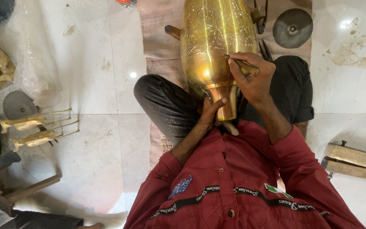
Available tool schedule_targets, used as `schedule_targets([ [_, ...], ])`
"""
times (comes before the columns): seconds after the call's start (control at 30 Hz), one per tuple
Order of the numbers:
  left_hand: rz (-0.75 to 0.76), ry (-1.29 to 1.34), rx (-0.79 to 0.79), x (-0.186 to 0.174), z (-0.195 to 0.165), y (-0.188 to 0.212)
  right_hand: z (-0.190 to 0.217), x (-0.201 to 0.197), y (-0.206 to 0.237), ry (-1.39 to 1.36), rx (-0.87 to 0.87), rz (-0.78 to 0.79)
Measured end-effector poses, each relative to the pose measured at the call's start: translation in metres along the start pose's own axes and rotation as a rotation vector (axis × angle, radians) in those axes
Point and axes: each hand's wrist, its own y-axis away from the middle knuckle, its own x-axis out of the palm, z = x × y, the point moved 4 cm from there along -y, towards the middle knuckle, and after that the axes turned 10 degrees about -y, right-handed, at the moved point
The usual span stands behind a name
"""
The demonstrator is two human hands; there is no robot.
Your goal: The person sits on the floor with a large brass vase held between their legs and engraves decorative patterns into its surface. They hold a small chisel against the brass with one hand and strike it with a wooden mallet held in the other hand, repositioning the chisel repeatedly to work across different areas of the vase.
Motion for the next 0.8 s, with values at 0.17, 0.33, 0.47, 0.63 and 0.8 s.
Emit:
schedule_targets([
  [0.17,0.017,0.017,0.008,-0.0004,0.0003,0.0007,-0.0009,-0.0007,0.0003,0.007,0.019,-0.002],
  [0.33,0.027,0.041,0.032,0.001,-0.0012,0.0018,-0.0013,-0.0005,-0.0006,-0.017,0.043,-0.005],
  [0.47,0.027,0.036,0.037,0.0012,-0.0011,0.0014,0.0005,-0.0003,-0.0024,0.007,0.009,0.007],
  [0.63,-0.004,0.018,0.002,0.0002,0.0014,0.0006,0.0019,-0.0006,-0.0036,0.04,-0.003,0.023],
  [0.8,0.035,0.041,0.042,0.0009,0.0005,0.0016,0.0015,-0.0012,-0.0038,0.061,0.002,0.029],
])
